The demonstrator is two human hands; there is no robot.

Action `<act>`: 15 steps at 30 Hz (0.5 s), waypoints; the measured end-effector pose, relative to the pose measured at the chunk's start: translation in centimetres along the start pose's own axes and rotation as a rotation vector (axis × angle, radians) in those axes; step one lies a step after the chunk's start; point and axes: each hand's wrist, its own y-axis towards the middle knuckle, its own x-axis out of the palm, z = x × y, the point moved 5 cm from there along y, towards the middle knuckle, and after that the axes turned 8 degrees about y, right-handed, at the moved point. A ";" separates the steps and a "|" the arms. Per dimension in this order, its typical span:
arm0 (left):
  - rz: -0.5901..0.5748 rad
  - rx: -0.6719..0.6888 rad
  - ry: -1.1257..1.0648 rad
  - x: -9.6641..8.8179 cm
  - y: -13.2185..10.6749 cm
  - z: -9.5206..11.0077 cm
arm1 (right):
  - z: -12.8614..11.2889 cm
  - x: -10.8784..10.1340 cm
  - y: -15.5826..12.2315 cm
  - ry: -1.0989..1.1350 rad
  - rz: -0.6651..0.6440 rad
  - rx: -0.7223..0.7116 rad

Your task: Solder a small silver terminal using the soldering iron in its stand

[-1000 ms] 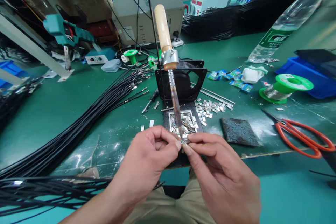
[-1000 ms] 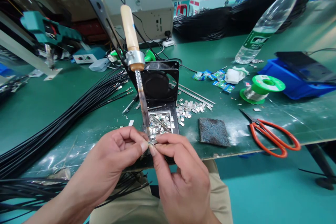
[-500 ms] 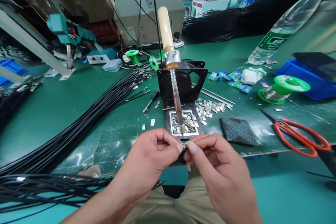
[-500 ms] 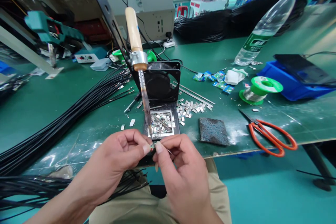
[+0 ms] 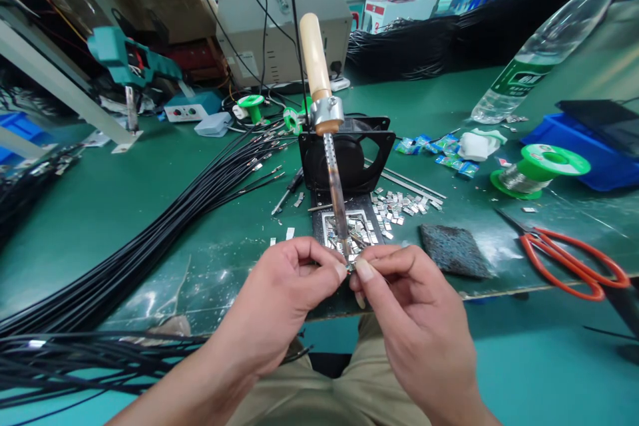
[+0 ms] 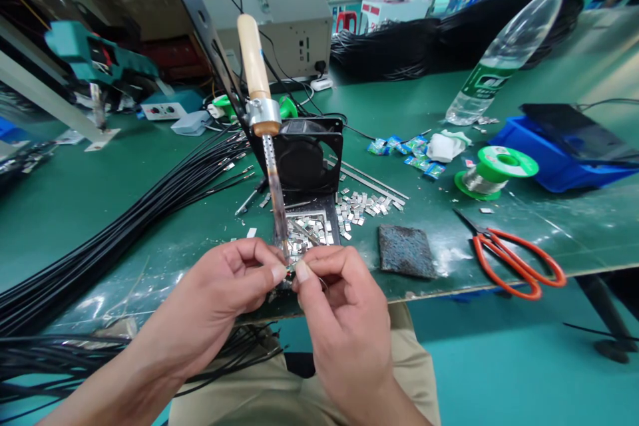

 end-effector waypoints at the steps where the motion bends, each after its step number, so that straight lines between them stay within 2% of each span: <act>1: 0.001 0.000 0.004 -0.1 0.0 0.0 | 0.0 0.0 0.0 0.001 0.002 -0.005; 15: 0.014 -0.013 0.039 -0.1 0.3 -0.1 | 0.2 0.0 0.0 0.010 0.012 -0.055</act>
